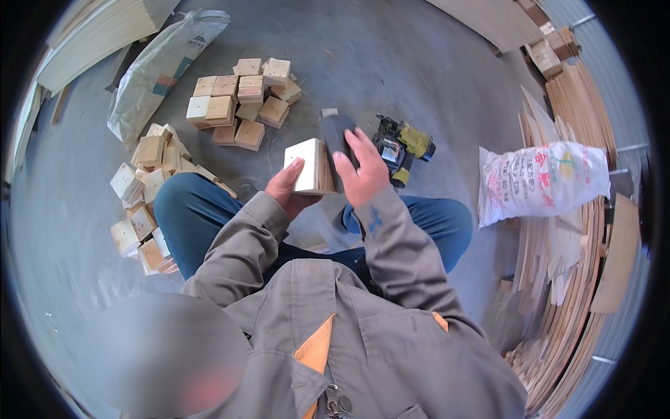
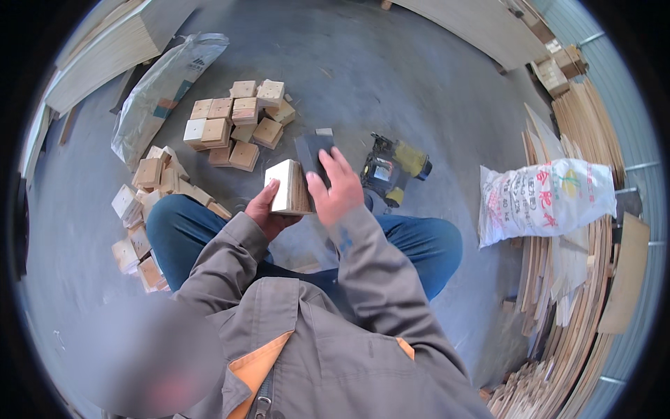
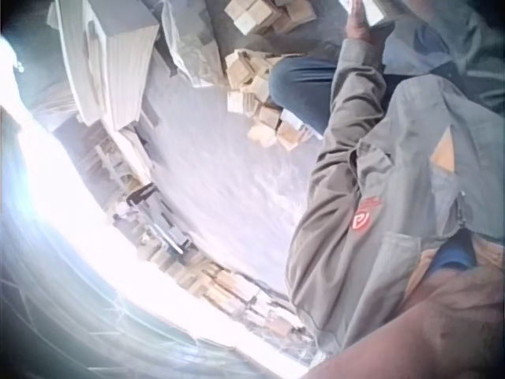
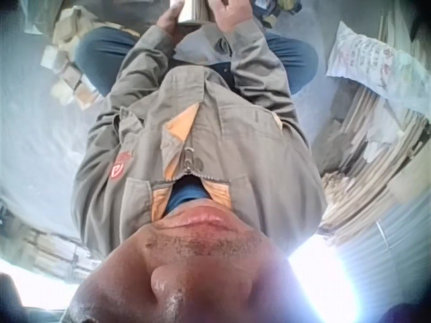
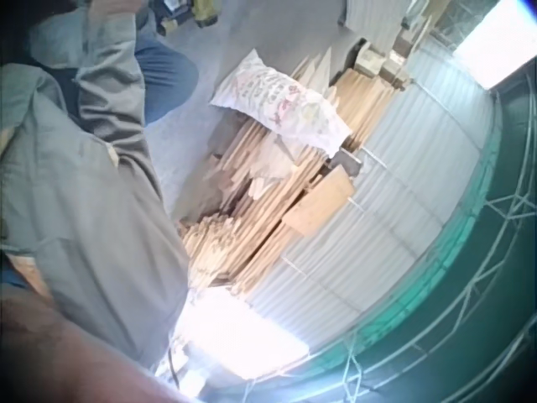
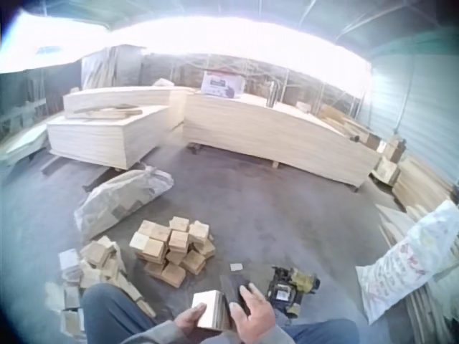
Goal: The person sits on the floor and sands small wooden blocks one by one using a sanding block. They pick up a block, sand its surfaces, and place it back into a pile.
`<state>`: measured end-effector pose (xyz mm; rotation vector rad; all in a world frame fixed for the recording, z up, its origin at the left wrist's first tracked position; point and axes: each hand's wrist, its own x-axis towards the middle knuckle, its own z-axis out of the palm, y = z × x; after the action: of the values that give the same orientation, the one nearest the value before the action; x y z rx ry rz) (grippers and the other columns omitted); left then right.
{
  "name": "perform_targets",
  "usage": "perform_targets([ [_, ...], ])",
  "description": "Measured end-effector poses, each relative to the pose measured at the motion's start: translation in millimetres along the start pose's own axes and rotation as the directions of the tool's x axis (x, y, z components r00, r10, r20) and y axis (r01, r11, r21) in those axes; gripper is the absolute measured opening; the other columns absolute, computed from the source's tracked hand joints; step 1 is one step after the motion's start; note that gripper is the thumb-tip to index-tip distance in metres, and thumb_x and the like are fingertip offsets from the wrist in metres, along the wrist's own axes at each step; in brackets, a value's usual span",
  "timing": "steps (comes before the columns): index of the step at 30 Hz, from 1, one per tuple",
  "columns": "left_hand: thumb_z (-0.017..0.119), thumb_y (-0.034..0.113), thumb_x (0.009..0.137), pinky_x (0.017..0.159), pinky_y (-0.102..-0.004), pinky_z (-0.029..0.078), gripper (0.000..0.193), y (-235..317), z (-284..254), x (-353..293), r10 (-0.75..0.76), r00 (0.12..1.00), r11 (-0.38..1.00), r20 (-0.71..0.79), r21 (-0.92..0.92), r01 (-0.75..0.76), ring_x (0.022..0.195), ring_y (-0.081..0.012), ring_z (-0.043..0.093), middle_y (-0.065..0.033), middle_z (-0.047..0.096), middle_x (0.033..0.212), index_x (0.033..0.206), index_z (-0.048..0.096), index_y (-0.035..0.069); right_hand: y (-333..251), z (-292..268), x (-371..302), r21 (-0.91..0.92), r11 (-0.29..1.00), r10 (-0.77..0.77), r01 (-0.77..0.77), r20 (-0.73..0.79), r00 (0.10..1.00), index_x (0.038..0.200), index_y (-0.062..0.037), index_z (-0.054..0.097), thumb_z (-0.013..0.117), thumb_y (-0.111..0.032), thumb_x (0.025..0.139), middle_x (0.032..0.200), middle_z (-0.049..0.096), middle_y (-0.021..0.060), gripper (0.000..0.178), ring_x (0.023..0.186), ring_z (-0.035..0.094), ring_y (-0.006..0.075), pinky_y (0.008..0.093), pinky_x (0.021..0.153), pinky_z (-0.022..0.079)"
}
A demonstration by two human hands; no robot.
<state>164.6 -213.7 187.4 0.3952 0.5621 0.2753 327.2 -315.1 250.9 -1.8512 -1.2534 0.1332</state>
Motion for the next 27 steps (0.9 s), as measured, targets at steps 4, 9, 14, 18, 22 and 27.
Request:
perform_targets([
  [4, 0.056, 0.056, 0.099, 0.107, -0.0534, 0.045, 0.063, 4, -15, 9, 0.066, 0.997, 0.995, 0.050, -0.078, -0.062, 0.124, -0.0280, 0.059, -0.0087, 0.060, 0.137, 0.146, 0.048, 0.015, -31, -7, -54, -0.013, 0.979, -0.201, 0.202, 0.060, 0.978, 0.133, -0.0007, 0.062, 0.073, -0.023, 0.087, 0.140, 0.055, 0.0305, 0.052, 0.116, 0.061, 0.0439, 0.0466, 0.100, 0.049],
  [9, 0.054, 0.055, 0.100, 0.111, -0.0551, 0.043, 0.067, 7, 0, 1, 0.057, 0.996, 0.996, 0.071, -0.075, -0.052, 0.128, -0.0289, 0.057, -0.0107, 0.058, 0.141, 0.150, 0.044, 0.012, -24, -1, -35, -0.005, 0.976, -0.218, 0.219, 0.023, 0.976, 0.133, -0.0032, 0.062, 0.073, -0.023, 0.087, 0.140, 0.055, 0.0278, 0.051, 0.116, 0.061, 0.0440, 0.0470, 0.100, 0.049],
  [14, 0.058, 0.060, 0.096, 0.108, -0.0529, 0.043, 0.073, -4, 1, 2, 0.031, 0.997, 0.997, 0.067, 0.064, -0.035, 0.129, -0.0287, 0.056, -0.0088, 0.056, 0.143, 0.151, 0.042, 0.015, 17, -4, 21, 0.003, 0.999, 0.054, -0.054, -0.036, 0.998, 0.132, -0.0009, 0.063, 0.070, -0.028, 0.091, 0.139, 0.057, 0.0275, 0.050, 0.127, 0.057, 0.0405, 0.0426, 0.109, 0.044],
  [18, 0.058, 0.057, 0.097, 0.105, -0.0525, 0.045, 0.068, -1, 4, -1, 0.077, 0.991, 0.996, 0.113, 0.037, -0.081, 0.125, -0.0283, 0.057, -0.0088, 0.058, 0.139, 0.149, 0.044, 0.015, 23, -20, 20, 0.102, 0.983, 0.164, -0.151, -0.136, 0.977, 0.134, 0.0002, 0.062, 0.070, -0.028, 0.093, 0.140, 0.058, 0.0263, 0.050, 0.133, 0.055, 0.0356, 0.0395, 0.113, 0.041],
  [22, 0.055, 0.054, 0.100, 0.105, -0.0502, 0.046, 0.062, 1, -4, 7, 0.059, 0.998, 0.997, 0.017, 0.046, -0.060, 0.122, -0.0276, 0.060, -0.0093, 0.061, 0.135, 0.146, 0.046, 0.014, 7, -10, 3, 0.095, 0.995, 0.051, -0.044, -0.077, 0.996, 0.133, 0.0000, 0.062, 0.072, -0.027, 0.092, 0.140, 0.058, 0.0266, 0.050, 0.129, 0.057, 0.0368, 0.0414, 0.110, 0.044],
  [27, 0.054, 0.055, 0.101, 0.106, -0.0504, 0.047, 0.063, 4, 1, 5, 0.091, 0.996, 0.996, -0.012, -0.007, -0.091, 0.123, -0.0279, 0.060, -0.0105, 0.061, 0.136, 0.146, 0.048, 0.012, -16, -4, -34, 0.102, 0.992, -0.072, 0.068, 0.035, 0.997, 0.135, -0.0026, 0.060, 0.072, -0.025, 0.090, 0.143, 0.053, 0.0292, 0.052, 0.123, 0.058, 0.0446, 0.0458, 0.105, 0.047],
])
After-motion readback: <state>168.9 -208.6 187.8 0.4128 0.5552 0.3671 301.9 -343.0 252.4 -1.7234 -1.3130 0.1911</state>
